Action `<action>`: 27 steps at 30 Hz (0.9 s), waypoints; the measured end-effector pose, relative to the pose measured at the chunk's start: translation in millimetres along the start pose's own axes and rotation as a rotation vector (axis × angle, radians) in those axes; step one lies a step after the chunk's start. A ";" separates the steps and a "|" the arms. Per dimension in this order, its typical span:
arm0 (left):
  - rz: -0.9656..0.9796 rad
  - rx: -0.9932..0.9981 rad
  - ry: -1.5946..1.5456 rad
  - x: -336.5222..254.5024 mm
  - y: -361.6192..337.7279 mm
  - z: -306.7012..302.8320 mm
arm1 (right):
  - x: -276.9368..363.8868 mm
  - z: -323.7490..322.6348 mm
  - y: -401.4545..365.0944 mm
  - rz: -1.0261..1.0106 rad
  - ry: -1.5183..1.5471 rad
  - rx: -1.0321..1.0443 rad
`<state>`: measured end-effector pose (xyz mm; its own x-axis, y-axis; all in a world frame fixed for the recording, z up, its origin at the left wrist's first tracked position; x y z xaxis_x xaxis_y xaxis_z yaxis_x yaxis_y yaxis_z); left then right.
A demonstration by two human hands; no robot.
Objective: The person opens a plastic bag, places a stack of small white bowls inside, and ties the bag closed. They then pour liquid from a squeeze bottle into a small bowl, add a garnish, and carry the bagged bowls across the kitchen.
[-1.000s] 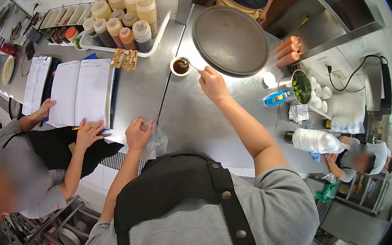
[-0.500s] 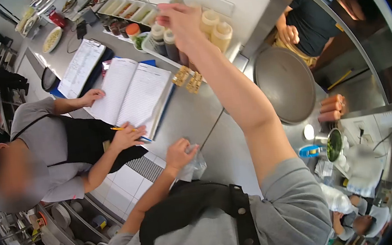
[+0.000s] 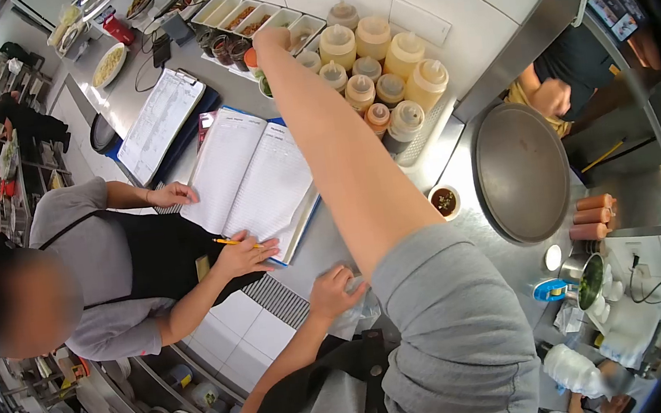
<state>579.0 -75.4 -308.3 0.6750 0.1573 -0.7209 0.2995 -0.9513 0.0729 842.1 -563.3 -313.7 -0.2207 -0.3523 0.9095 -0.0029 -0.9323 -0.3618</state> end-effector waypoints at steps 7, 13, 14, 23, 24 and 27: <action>-0.052 0.033 0.023 14.6 -2.6 11.2 | 20.0 -78.8 -202.4 -0.336 0.066 0.767; -0.028 0.085 0.061 40.7 -20.3 37.7 | -8.7 -356.0 -408.4 -0.420 -0.580 0.963; 0.013 0.006 -0.197 21.5 -16.8 26.6 | -13.1 -400.0 -421.1 -0.456 -0.586 0.900; -0.084 0.216 -0.385 -10.2 20.0 63.9 | -46.7 -787.8 -557.1 -0.270 -0.604 -0.284; -0.033 0.284 -0.376 -34.9 19.1 79.1 | -52.8 -831.1 -576.3 -0.310 -0.464 -0.486; 0.124 0.448 -0.359 -131.0 5.4 131.5 | -57.9 -967.5 -643.8 -0.394 -0.458 -1.011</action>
Point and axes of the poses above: each hand's wrist, its own y-axis towards the middle knuckle, its own z-axis out of the palm, x = y × z, the point moved 10 cm from there along y, towards the middle knuckle, and after that the axes turned 10 degrees about -z, right-handed, at the moved point
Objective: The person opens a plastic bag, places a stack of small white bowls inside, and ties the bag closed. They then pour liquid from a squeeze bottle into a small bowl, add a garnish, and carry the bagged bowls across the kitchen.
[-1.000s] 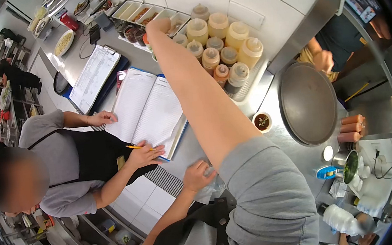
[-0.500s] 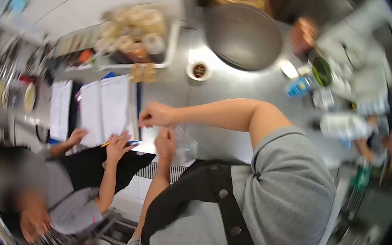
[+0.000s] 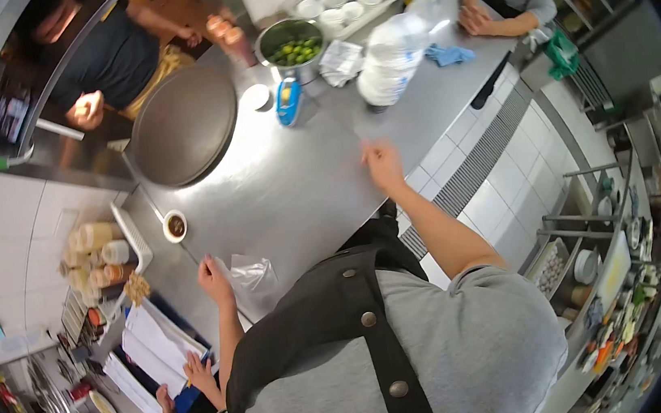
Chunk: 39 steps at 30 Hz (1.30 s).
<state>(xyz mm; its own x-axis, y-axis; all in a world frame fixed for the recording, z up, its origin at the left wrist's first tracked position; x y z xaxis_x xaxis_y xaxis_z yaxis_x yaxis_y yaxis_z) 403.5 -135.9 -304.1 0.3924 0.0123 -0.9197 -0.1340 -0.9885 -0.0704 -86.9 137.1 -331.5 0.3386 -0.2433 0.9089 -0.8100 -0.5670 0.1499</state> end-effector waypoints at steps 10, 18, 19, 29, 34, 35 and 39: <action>0.212 0.151 -0.166 -244.8 -23.4 260.6 | -89.3 -268.9 225.9 0.046 -0.861 -0.512; 0.305 0.017 -0.215 -333.7 -35.0 302.2 | -126.0 -270.1 291.8 0.057 -0.988 -0.055; 0.306 0.006 -0.250 -337.8 -33.9 304.4 | -114.5 -275.7 290.1 0.054 -0.948 -0.096; 0.632 -0.118 0.131 -418.8 -86.1 338.5 | 220.7 -224.8 174.6 -1.148 0.073 -0.025; 0.728 -0.165 0.087 -445.3 -115.9 339.9 | 234.5 -143.7 156.8 -0.469 0.109 0.683; 0.728 -0.197 0.069 -449.1 -118.5 335.7 | 229.3 -135.1 155.3 -0.448 0.141 0.736; 0.680 -0.256 -0.035 -449.8 -120.0 322.3 | 191.5 -107.1 150.5 -0.191 0.502 0.799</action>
Point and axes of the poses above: each hand's wrist, its own y-axis towards the middle knuckle, its own z-axis out of the palm, x = y × z, the point moved 10 cm from there along y, towards the middle knuckle, and after that the axes turned 10 degrees about -z, right-handed, at the moved point
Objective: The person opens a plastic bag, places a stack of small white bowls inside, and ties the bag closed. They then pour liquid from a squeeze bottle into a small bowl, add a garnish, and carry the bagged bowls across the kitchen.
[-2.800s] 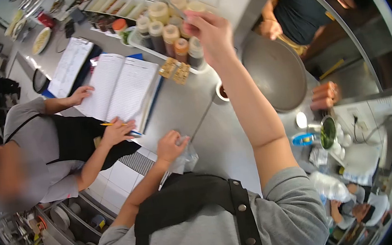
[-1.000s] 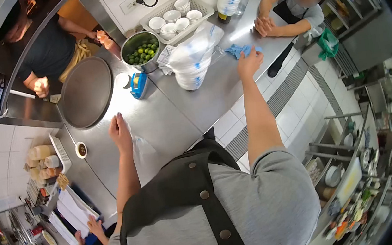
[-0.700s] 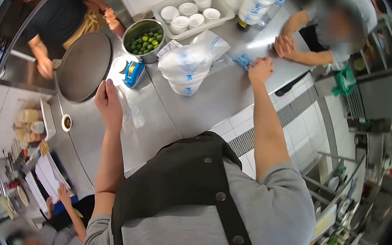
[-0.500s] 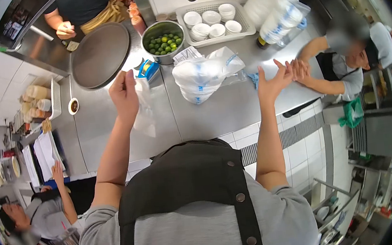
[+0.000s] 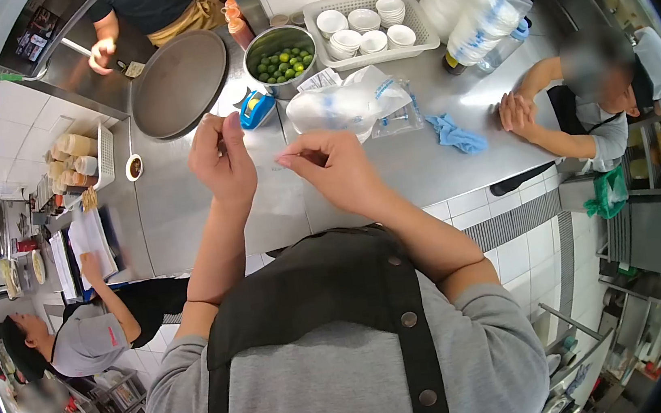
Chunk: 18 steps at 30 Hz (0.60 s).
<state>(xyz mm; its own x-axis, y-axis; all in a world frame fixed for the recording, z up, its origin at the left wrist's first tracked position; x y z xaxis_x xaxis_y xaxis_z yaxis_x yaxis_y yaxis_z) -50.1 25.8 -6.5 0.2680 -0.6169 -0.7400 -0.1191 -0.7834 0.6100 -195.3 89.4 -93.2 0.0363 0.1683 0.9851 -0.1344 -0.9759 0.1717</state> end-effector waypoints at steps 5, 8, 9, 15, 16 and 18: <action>0.216 0.200 0.056 -49.6 -1.2 -1.4 | 4.1 -3.2 -4.3 0.085 0.165 0.119; 0.424 0.555 0.153 -82.6 -25.2 9.5 | -5.4 -0.7 -10.2 0.135 0.382 0.201; 0.509 0.636 0.200 -92.2 -35.1 14.2 | -7.7 -0.8 -12.7 0.148 0.457 0.233; 0.630 0.735 0.168 -93.5 -60.3 19.7 | -22.5 2.5 -34.9 0.289 0.492 0.402; 0.647 0.771 0.156 -92.9 -63.9 22.2 | -28.1 -1.1 -38.6 0.290 0.545 0.401; 0.615 0.809 0.165 -88.0 -68.3 32.3 | -34.6 -9.3 -45.9 0.298 0.646 0.401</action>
Point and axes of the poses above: each hand's wrist, its own y-axis towards the middle knuckle, its own z-axis out of the palm, x = y × z, the point moved 10 cm from there along y, towards the middle knuckle, and after that the axes turned 10 degrees about -z, right-handed, at the moved point
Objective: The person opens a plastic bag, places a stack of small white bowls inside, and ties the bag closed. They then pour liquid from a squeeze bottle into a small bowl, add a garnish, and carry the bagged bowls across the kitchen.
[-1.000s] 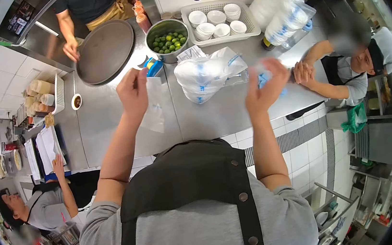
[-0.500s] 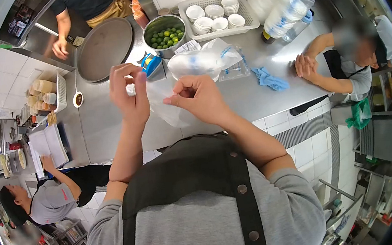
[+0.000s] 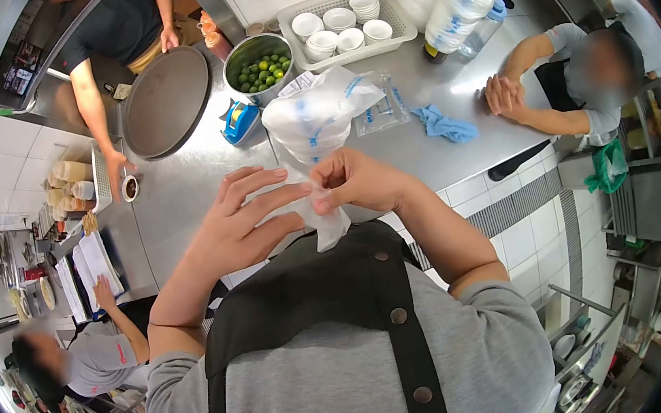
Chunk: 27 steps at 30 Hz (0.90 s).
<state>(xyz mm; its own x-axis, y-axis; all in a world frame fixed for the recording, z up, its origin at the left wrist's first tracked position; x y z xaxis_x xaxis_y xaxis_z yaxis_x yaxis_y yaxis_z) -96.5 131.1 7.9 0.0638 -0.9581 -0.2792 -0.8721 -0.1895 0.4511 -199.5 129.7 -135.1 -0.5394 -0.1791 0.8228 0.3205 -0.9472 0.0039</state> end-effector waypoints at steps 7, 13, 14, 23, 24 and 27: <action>0.072 -0.028 0.079 -11.7 17.1 15.8 | 9.4 4.3 -14.4 0.019 -0.046 -0.036; 0.200 0.234 -0.283 -36.8 19.4 36.2 | 31.7 -49.9 -19.4 -0.074 -0.491 -0.119; 0.192 0.231 -0.270 -35.5 20.2 39.5 | 49.5 -39.2 -23.2 -0.100 -0.637 -0.102; -0.037 -0.059 -0.236 -0.3 74.0 24.8 | 148.2 21.7 -61.4 -0.403 -1.170 -0.210; -0.063 -0.120 -0.223 0.0 82.6 16.7 | 146.2 -0.6 -66.2 -0.376 -1.088 -0.272; -0.265 -0.177 -0.143 19.8 97.4 11.6 | 140.0 -57.9 -71.1 -0.502 -0.823 -0.410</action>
<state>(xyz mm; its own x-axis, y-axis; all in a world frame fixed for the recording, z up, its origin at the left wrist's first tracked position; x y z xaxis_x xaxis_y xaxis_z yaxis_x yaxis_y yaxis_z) -185.8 96.2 36.4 0.1969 -0.8334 -0.5164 -0.7357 -0.4738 0.4841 -343.0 156.5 -53.1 0.2081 0.3498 0.9134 -0.1650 -0.9079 0.3853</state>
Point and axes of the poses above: each hand's wrist, its own y-axis towards the middle knuckle, its own z-axis out of the palm, x = y × z, the point moved 10 cm from there along y, towards the middle knuckle, and after that the axes turned 10 degrees about -z, right-handed, at the moved point
